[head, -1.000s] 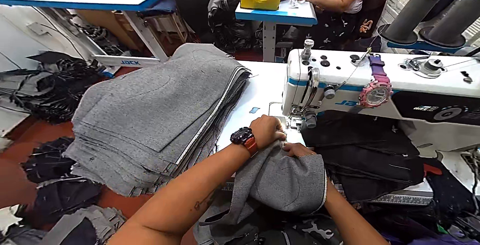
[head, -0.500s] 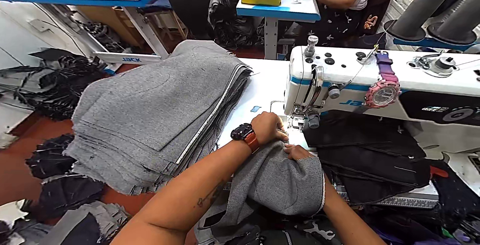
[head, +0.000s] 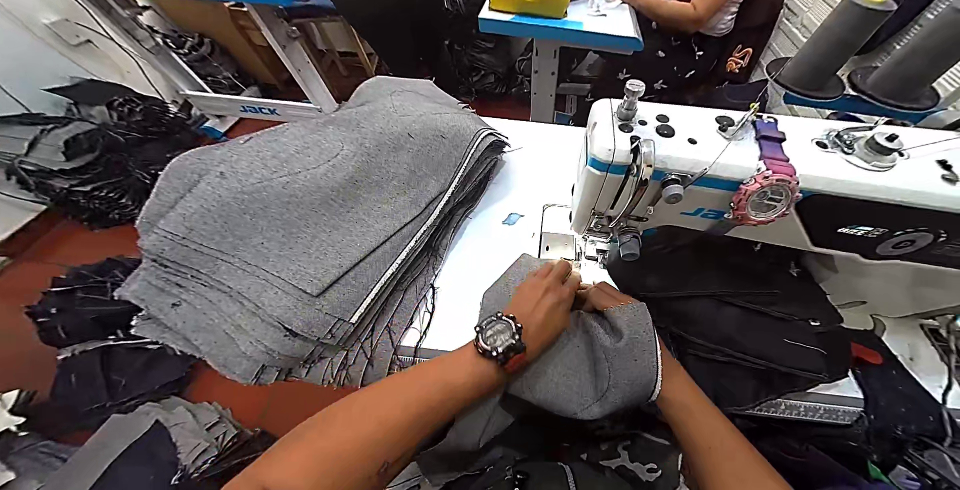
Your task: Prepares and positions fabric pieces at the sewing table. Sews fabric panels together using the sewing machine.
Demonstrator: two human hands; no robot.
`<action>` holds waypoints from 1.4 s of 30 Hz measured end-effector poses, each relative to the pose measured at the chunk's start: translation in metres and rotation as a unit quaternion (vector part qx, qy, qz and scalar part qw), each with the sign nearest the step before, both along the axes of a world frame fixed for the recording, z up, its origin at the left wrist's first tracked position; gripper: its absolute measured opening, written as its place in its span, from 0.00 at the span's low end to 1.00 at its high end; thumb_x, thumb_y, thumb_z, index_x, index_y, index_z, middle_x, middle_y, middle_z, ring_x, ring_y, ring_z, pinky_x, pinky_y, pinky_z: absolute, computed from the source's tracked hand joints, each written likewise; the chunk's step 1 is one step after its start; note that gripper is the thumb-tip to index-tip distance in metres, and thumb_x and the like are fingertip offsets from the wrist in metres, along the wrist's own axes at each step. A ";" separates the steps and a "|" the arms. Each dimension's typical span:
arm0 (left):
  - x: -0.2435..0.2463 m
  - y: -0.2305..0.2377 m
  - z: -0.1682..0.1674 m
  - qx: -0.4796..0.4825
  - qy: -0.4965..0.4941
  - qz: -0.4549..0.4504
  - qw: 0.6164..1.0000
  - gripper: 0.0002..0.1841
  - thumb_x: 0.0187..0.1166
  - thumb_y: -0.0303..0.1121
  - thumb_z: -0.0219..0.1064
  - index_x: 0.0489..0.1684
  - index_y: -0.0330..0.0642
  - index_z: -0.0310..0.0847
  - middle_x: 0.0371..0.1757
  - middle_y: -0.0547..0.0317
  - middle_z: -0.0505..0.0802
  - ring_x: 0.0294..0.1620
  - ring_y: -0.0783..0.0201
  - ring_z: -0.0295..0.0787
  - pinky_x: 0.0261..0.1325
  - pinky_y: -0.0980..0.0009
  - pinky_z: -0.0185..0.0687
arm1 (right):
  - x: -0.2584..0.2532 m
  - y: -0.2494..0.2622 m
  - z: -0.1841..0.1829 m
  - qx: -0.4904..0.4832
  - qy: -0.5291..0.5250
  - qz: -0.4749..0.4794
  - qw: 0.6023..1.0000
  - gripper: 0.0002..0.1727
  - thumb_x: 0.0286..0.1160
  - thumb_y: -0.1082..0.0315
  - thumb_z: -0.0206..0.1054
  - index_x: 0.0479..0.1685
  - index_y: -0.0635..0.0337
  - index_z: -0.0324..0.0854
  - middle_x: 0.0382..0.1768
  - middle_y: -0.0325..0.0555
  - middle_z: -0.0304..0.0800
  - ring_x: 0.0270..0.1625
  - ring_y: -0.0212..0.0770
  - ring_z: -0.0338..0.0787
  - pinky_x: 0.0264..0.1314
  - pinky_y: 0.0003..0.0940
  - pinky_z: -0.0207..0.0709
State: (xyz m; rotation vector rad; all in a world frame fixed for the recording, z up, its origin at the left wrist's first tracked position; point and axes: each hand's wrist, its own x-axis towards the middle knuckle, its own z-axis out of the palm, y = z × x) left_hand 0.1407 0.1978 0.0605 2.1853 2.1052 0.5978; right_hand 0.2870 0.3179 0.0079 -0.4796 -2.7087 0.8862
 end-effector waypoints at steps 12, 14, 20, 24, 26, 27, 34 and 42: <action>-0.044 0.023 -0.007 0.092 -0.012 0.014 0.996 0.12 0.81 0.37 0.67 0.56 0.46 0.90 0.60 0.48 0.92 0.72 0.42 0.82 0.75 0.39 0.70 | -0.021 -0.003 0.059 -0.109 -0.217 0.014 0.970 0.17 0.82 0.81 0.58 0.64 0.82 0.81 0.75 0.71 0.80 0.85 0.63 0.72 0.88 0.50 0.59; -0.043 0.022 -0.010 0.121 0.035 -0.050 0.991 0.13 0.85 0.29 0.59 0.54 0.45 0.91 0.61 0.51 0.92 0.71 0.45 0.84 0.76 0.45 0.75 | -0.034 -0.006 0.083 -0.128 -0.315 0.041 0.939 0.20 0.85 0.82 0.53 0.72 0.83 0.73 0.82 0.74 0.69 0.90 0.66 0.61 0.91 0.52 0.50; -0.050 0.020 -0.007 0.024 -0.039 0.082 0.996 0.25 0.83 0.49 0.66 0.68 0.38 0.82 0.70 0.43 0.88 0.77 0.39 0.78 0.72 0.37 0.71 | -0.014 -0.021 0.062 -0.262 -0.036 -0.101 0.959 0.17 0.71 0.87 0.55 0.56 0.88 0.80 0.66 0.77 0.81 0.77 0.57 0.77 0.79 0.44 0.67; -0.053 0.023 0.004 0.062 -0.017 0.045 0.997 0.17 0.76 0.44 0.75 0.50 0.40 0.89 0.47 0.47 0.95 0.60 0.43 0.89 0.73 0.41 0.73 | -0.004 -0.026 0.036 -0.178 0.061 -0.102 0.977 0.12 0.75 0.82 0.59 0.48 0.82 0.84 0.64 0.70 0.87 0.74 0.55 0.84 0.78 0.44 0.74; -0.045 0.022 0.017 0.065 -0.005 0.005 0.998 0.07 0.72 0.34 0.75 0.38 0.39 0.89 0.39 0.48 0.93 0.52 0.45 0.90 0.69 0.43 0.76 | -0.003 -0.021 0.023 -0.134 0.071 -0.079 0.985 0.12 0.75 0.82 0.59 0.48 0.83 0.85 0.63 0.71 0.88 0.73 0.61 0.85 0.79 0.49 0.73; -0.039 0.021 0.024 0.049 0.000 -0.011 0.999 0.05 0.71 0.30 0.73 0.37 0.38 0.88 0.38 0.48 0.92 0.49 0.45 0.90 0.65 0.45 0.79 | -0.004 -0.019 0.017 -0.092 0.071 -0.073 0.991 0.10 0.74 0.82 0.61 0.43 0.81 0.86 0.58 0.70 0.90 0.68 0.61 0.88 0.74 0.50 0.77; -0.032 0.033 0.030 -0.106 -0.055 0.057 0.991 0.14 0.89 0.39 0.61 0.52 0.36 0.85 0.44 0.41 0.93 0.51 0.40 0.93 0.51 0.40 0.85 | -0.005 -0.017 0.012 -0.073 0.092 -0.045 0.992 0.11 0.73 0.83 0.61 0.46 0.83 0.86 0.62 0.72 0.89 0.73 0.64 0.85 0.80 0.50 0.73; -0.036 0.050 0.044 -0.148 -0.084 0.106 0.980 0.09 0.76 0.34 0.73 0.37 0.35 0.88 0.37 0.43 0.94 0.44 0.40 0.92 0.48 0.37 0.82 | -0.022 -0.025 0.075 -0.210 -0.187 -0.094 0.955 0.22 0.80 0.83 0.55 0.73 0.77 0.76 0.81 0.66 0.74 0.89 0.54 0.67 0.90 0.47 0.55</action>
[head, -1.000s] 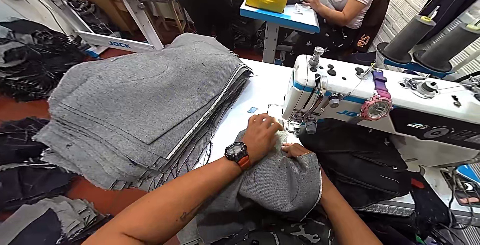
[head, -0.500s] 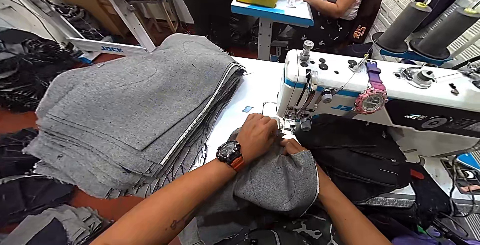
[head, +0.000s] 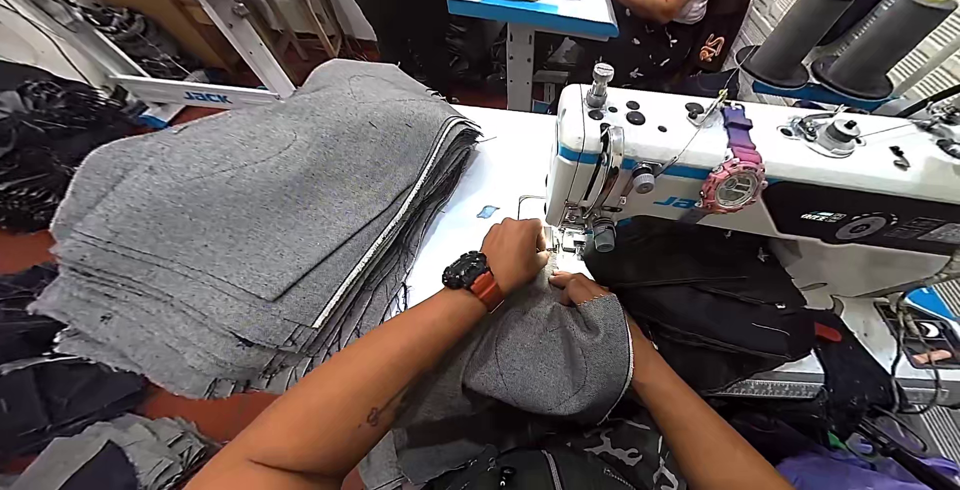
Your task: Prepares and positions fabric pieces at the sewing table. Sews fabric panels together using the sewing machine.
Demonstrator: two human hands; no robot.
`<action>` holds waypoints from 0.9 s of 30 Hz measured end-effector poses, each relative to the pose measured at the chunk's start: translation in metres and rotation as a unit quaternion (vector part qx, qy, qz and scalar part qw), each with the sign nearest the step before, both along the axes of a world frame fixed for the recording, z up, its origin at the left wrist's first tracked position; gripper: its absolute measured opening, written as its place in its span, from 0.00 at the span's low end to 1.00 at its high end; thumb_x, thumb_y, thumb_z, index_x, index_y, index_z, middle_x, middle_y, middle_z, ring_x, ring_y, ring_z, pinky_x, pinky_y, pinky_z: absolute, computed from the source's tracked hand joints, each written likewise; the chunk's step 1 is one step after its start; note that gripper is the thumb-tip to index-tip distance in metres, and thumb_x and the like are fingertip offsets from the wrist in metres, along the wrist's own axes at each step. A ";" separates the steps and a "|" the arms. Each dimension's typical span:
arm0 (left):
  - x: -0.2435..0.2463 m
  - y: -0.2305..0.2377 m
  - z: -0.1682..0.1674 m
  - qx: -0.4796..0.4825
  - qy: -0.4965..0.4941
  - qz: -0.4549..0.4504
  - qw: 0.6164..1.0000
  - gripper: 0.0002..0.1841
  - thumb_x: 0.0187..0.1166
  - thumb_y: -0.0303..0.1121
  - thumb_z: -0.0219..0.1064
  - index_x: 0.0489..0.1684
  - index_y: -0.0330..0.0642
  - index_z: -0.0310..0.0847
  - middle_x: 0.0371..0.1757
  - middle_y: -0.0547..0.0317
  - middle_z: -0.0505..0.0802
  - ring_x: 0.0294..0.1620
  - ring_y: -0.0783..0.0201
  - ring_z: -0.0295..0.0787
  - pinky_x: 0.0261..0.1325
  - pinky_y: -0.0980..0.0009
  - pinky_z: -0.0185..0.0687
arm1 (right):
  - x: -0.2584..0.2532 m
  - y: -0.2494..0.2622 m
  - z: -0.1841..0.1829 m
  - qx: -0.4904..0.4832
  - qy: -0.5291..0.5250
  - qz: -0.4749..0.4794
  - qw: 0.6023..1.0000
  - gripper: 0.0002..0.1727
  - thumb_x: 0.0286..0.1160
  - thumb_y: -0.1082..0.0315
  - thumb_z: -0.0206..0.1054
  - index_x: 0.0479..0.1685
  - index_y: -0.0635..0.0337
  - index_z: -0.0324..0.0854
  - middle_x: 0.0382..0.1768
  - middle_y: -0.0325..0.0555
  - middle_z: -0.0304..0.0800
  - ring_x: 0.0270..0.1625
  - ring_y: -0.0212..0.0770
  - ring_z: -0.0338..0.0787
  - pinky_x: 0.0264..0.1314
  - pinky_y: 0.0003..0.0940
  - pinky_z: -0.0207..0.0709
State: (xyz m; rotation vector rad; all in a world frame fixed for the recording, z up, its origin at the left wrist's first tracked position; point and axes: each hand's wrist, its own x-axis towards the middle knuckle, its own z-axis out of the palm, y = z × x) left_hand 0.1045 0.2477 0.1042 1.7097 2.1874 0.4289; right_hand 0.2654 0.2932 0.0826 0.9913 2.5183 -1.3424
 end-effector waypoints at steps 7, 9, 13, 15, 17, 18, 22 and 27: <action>-0.005 0.000 -0.009 0.025 -0.029 0.010 0.999 0.08 0.76 0.34 0.72 0.44 0.39 0.90 0.41 0.46 0.95 0.47 0.43 0.94 0.51 0.38 0.83 | 0.023 -0.005 -0.042 0.196 0.212 0.022 0.957 0.10 0.77 0.82 0.59 0.46 0.79 0.84 0.65 0.68 0.88 0.74 0.59 0.85 0.78 0.49 0.75; -0.006 0.001 -0.009 0.013 -0.038 0.012 0.999 0.09 0.78 0.33 0.70 0.48 0.39 0.90 0.45 0.45 0.96 0.50 0.43 0.93 0.55 0.37 0.83 | 0.020 -0.007 -0.030 0.169 0.171 0.013 0.971 0.12 0.79 0.82 0.57 0.50 0.81 0.84 0.68 0.68 0.86 0.77 0.58 0.83 0.81 0.48 0.72; -0.001 0.002 -0.008 -0.003 -0.036 0.012 0.999 0.11 0.79 0.32 0.68 0.52 0.38 0.89 0.47 0.43 0.95 0.53 0.41 0.93 0.57 0.36 0.83 | 0.015 -0.001 -0.041 0.152 0.180 -0.003 0.972 0.12 0.78 0.81 0.58 0.49 0.82 0.84 0.65 0.71 0.87 0.76 0.60 0.83 0.81 0.48 0.72; 0.002 0.001 -0.009 0.003 -0.025 0.005 1.000 0.10 0.80 0.30 0.66 0.52 0.39 0.88 0.47 0.42 0.95 0.52 0.39 0.93 0.54 0.36 0.82 | 0.012 0.002 -0.046 0.149 0.175 -0.009 0.973 0.13 0.77 0.82 0.58 0.51 0.82 0.84 0.65 0.71 0.87 0.75 0.61 0.83 0.80 0.49 0.72; 0.007 -0.003 -0.014 0.026 0.008 -0.016 0.999 0.10 0.82 0.29 0.63 0.53 0.39 0.89 0.52 0.39 0.91 0.54 0.38 0.91 0.53 0.37 0.84 | 0.013 0.001 -0.043 0.191 0.154 0.008 0.969 0.13 0.78 0.80 0.59 0.53 0.79 0.85 0.64 0.68 0.89 0.73 0.60 0.85 0.78 0.49 0.74; 0.009 -0.007 -0.018 0.054 0.042 -0.031 0.997 0.10 0.84 0.28 0.62 0.53 0.38 0.89 0.56 0.39 0.89 0.56 0.39 0.90 0.54 0.40 0.84 | 0.016 -0.003 -0.039 0.225 0.142 0.019 0.964 0.13 0.80 0.77 0.60 0.55 0.76 0.86 0.62 0.65 0.90 0.70 0.58 0.86 0.75 0.47 0.75; 0.021 -0.035 -0.042 0.164 0.167 -0.095 0.968 0.11 0.81 0.26 0.61 0.49 0.37 0.91 0.62 0.44 0.91 0.75 0.41 0.80 0.80 0.42 0.68 | 0.027 -0.008 -0.044 0.333 0.238 0.038 0.911 0.09 0.79 0.74 0.62 0.42 0.70 0.86 0.52 0.60 0.93 0.63 0.54 0.91 0.70 0.43 0.81; 0.019 -0.035 -0.052 0.181 0.150 -0.108 0.966 0.16 0.85 0.24 0.55 0.59 0.34 0.88 0.62 0.44 0.93 0.75 0.44 0.85 0.88 0.43 0.61 | 0.013 0.002 -0.026 0.201 0.147 0.004 0.968 0.13 0.77 0.80 0.60 0.53 0.78 0.86 0.61 0.66 0.90 0.72 0.54 0.87 0.77 0.42 0.74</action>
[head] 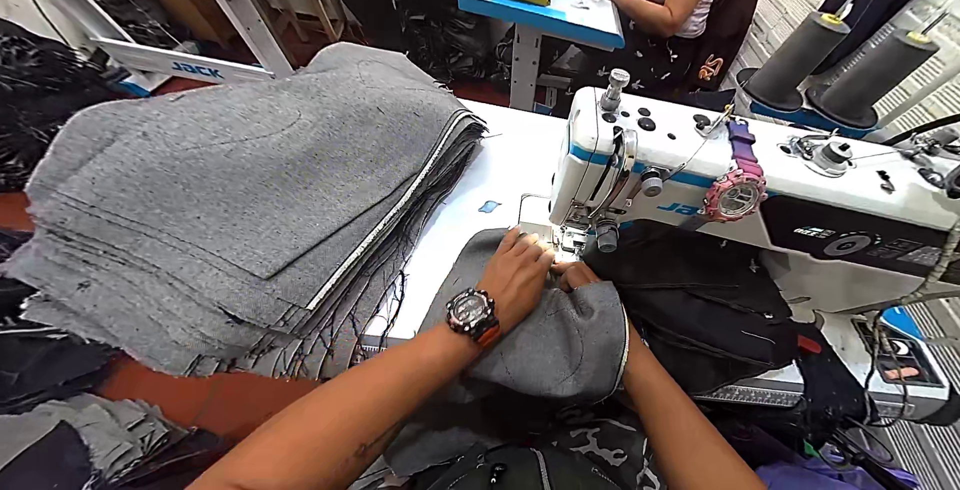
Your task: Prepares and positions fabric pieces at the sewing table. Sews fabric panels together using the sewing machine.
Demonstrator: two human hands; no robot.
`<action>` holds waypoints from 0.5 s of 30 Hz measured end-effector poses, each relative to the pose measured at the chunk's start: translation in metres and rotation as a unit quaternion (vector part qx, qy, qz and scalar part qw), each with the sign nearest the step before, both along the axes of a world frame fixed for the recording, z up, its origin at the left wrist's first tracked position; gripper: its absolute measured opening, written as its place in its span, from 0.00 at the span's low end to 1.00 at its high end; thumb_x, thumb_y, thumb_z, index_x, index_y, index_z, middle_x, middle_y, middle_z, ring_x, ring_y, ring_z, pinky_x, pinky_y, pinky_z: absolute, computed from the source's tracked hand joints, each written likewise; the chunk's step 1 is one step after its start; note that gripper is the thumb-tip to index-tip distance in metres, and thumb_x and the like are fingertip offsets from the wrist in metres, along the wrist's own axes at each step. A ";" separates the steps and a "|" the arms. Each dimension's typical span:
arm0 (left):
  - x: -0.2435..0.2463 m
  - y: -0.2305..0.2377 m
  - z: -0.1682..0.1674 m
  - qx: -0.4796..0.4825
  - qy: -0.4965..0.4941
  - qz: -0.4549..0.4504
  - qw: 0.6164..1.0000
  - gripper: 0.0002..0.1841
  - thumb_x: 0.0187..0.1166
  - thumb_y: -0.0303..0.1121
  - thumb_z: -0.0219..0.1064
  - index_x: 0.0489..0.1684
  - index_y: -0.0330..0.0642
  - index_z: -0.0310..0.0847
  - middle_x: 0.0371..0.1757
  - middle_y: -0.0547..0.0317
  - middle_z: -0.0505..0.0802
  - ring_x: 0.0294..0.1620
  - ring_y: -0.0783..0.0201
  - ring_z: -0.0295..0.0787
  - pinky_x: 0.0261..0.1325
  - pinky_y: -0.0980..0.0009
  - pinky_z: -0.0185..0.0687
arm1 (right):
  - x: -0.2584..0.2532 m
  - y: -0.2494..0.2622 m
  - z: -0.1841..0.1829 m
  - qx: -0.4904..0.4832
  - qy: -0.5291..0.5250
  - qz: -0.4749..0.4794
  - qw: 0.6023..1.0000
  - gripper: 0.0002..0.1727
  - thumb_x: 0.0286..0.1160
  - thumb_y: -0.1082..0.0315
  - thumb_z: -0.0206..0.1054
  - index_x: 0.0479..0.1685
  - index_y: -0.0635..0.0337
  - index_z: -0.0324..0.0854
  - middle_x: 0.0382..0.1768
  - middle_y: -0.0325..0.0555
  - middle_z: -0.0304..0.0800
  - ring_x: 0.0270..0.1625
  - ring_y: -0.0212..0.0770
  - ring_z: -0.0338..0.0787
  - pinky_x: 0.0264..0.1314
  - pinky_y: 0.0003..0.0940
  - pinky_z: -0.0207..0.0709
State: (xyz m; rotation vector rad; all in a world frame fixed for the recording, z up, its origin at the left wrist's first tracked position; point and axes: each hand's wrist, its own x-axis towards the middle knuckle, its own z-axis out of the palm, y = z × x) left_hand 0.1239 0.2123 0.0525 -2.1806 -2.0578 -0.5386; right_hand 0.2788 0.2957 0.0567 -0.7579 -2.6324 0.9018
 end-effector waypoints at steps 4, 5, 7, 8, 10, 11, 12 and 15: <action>-0.006 0.012 0.003 0.016 -0.046 -0.022 0.999 0.12 0.83 0.23 0.56 0.49 0.30 0.88 0.50 0.40 0.95 0.59 0.44 0.93 0.69 0.50 0.82 | -0.042 0.032 0.023 -0.199 -0.254 -0.063 0.944 0.25 0.76 0.89 0.53 0.74 0.78 0.74 0.78 0.67 0.76 0.85 0.53 0.71 0.85 0.44 0.59; -0.005 0.012 0.002 0.011 -0.057 -0.018 0.998 0.13 0.83 0.23 0.56 0.49 0.31 0.89 0.51 0.40 0.95 0.60 0.44 0.93 0.69 0.50 0.83 | -0.042 0.032 0.023 -0.197 -0.258 -0.066 0.944 0.25 0.76 0.89 0.53 0.74 0.78 0.74 0.78 0.68 0.75 0.84 0.54 0.71 0.85 0.45 0.59; -0.003 0.012 0.002 -0.002 -0.076 0.005 0.997 0.12 0.85 0.24 0.55 0.48 0.32 0.88 0.50 0.41 0.95 0.60 0.45 0.93 0.67 0.50 0.84 | -0.040 0.030 0.027 -0.188 -0.265 -0.051 0.944 0.26 0.76 0.88 0.52 0.76 0.79 0.72 0.79 0.69 0.74 0.86 0.54 0.70 0.87 0.44 0.58; -0.002 0.012 0.001 0.001 -0.084 0.013 0.996 0.12 0.85 0.25 0.56 0.47 0.32 0.88 0.49 0.41 0.95 0.58 0.45 0.93 0.65 0.50 0.85 | -0.038 0.027 0.032 -0.185 -0.262 -0.046 0.946 0.25 0.78 0.88 0.51 0.75 0.79 0.72 0.79 0.70 0.74 0.86 0.54 0.69 0.87 0.43 0.58; -0.001 0.010 0.000 0.002 -0.097 0.023 0.995 0.12 0.85 0.25 0.56 0.45 0.33 0.88 0.48 0.42 0.95 0.57 0.45 0.93 0.64 0.49 0.85 | -0.035 0.019 0.040 -0.199 -0.234 -0.044 0.951 0.23 0.79 0.87 0.50 0.73 0.81 0.73 0.78 0.70 0.74 0.86 0.53 0.69 0.87 0.40 0.57; 0.000 0.009 -0.001 0.003 -0.098 0.027 0.995 0.12 0.85 0.25 0.55 0.44 0.33 0.88 0.48 0.42 0.95 0.57 0.45 0.93 0.64 0.49 0.85 | -0.033 0.021 0.035 -0.204 -0.222 -0.047 0.952 0.24 0.78 0.88 0.51 0.73 0.80 0.73 0.78 0.69 0.74 0.86 0.52 0.69 0.87 0.40 0.58; 0.000 0.008 -0.001 0.002 -0.098 0.031 0.995 0.13 0.86 0.25 0.54 0.45 0.34 0.88 0.50 0.43 0.95 0.60 0.46 0.93 0.66 0.49 0.85 | -0.031 0.027 0.025 -0.205 -0.213 -0.046 0.954 0.26 0.74 0.88 0.52 0.74 0.79 0.74 0.78 0.67 0.75 0.85 0.51 0.70 0.86 0.40 0.59; 0.001 0.008 -0.001 0.000 -0.106 0.037 0.994 0.15 0.87 0.26 0.53 0.49 0.32 0.89 0.57 0.42 0.95 0.67 0.46 0.91 0.73 0.49 0.81 | -0.027 0.039 0.011 -0.180 -0.213 -0.008 0.960 0.25 0.71 0.89 0.54 0.70 0.81 0.76 0.78 0.68 0.75 0.86 0.53 0.70 0.87 0.42 0.59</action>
